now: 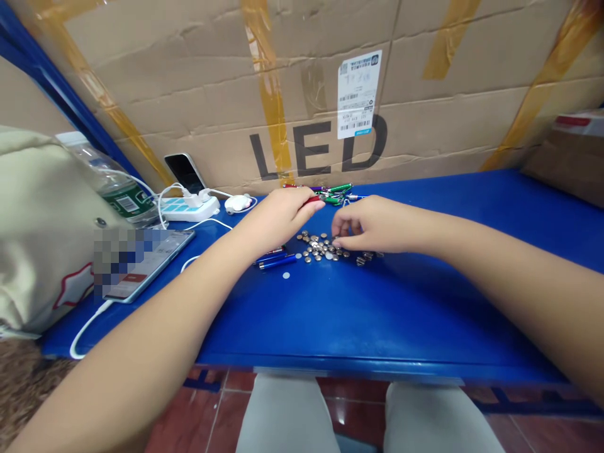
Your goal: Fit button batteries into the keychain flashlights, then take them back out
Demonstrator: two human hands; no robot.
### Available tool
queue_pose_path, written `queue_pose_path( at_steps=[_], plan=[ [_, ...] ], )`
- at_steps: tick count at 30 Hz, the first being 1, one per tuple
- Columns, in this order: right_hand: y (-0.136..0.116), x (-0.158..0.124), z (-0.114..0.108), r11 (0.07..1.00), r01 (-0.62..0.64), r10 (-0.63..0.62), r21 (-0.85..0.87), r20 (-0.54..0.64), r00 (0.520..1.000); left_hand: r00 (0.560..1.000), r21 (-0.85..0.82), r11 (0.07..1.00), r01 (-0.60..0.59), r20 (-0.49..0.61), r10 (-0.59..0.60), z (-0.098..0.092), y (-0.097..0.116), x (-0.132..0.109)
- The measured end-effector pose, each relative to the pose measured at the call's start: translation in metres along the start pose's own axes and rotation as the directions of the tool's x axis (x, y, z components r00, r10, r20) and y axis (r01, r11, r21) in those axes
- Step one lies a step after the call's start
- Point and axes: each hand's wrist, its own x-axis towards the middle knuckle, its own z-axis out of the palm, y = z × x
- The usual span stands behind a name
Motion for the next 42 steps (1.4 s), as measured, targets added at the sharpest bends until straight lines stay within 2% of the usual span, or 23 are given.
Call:
queue_pose_path(
  at_steps=[6, 10, 15, 21, 29, 32, 35, 38, 42],
  plan=[
    [0.019, 0.000, -0.004, 0.991, -0.118, 0.124, 0.068, -0.096, 0.988, 1.000, 0.016, 1.000, 0.010, 0.018, -0.010, -0.002, 0.004, 0.000],
    [0.018, -0.001, -0.006, 0.991, -0.134, 0.135, 0.014, -0.116, 0.984, 1.000, 0.009, 1.000, 0.004, 0.017, -0.004, 0.000, 0.000, 0.001],
    [0.016, -0.002, -0.008, 0.988, -0.152, 0.152, 0.009, -0.099, 0.983, 1.000, -0.009, 1.000, 0.001, 0.026, -0.001, 0.002, -0.005, 0.001],
    [0.029, -0.001, -0.009, 0.999, -0.047, 0.047, 0.000, -0.010, 0.999, 0.998, -0.025, 1.000, 0.006, 0.060, -0.005, 0.003, -0.004, 0.003],
    [0.044, -0.001, -0.008, 0.990, -0.142, 0.142, 0.002, 0.036, 0.989, 0.991, -0.076, 0.997, 0.003, 0.134, 0.007, 0.009, -0.004, 0.002],
    [0.040, -0.003, -0.010, 0.988, -0.153, 0.154, 0.038, -0.035, 0.987, 0.988, -0.080, 0.997, -0.010, 0.153, 0.022, 0.010, -0.004, 0.002],
    [0.029, -0.004, -0.013, 0.979, -0.124, 0.137, 0.161, -0.072, 0.988, 0.985, -0.088, 0.995, -0.048, 0.159, 0.062, 0.012, -0.004, 0.002],
    [0.015, -0.006, -0.014, 0.953, -0.084, 0.103, 0.292, -0.051, 0.993, 0.985, -0.070, 0.992, -0.105, 0.128, 0.113, 0.014, -0.004, 0.002],
    [0.008, -0.007, -0.012, 0.920, -0.125, 0.134, 0.372, 0.002, 0.991, 0.984, -0.034, 0.987, -0.157, 0.083, 0.159, 0.014, -0.002, 0.003]
  ],
)
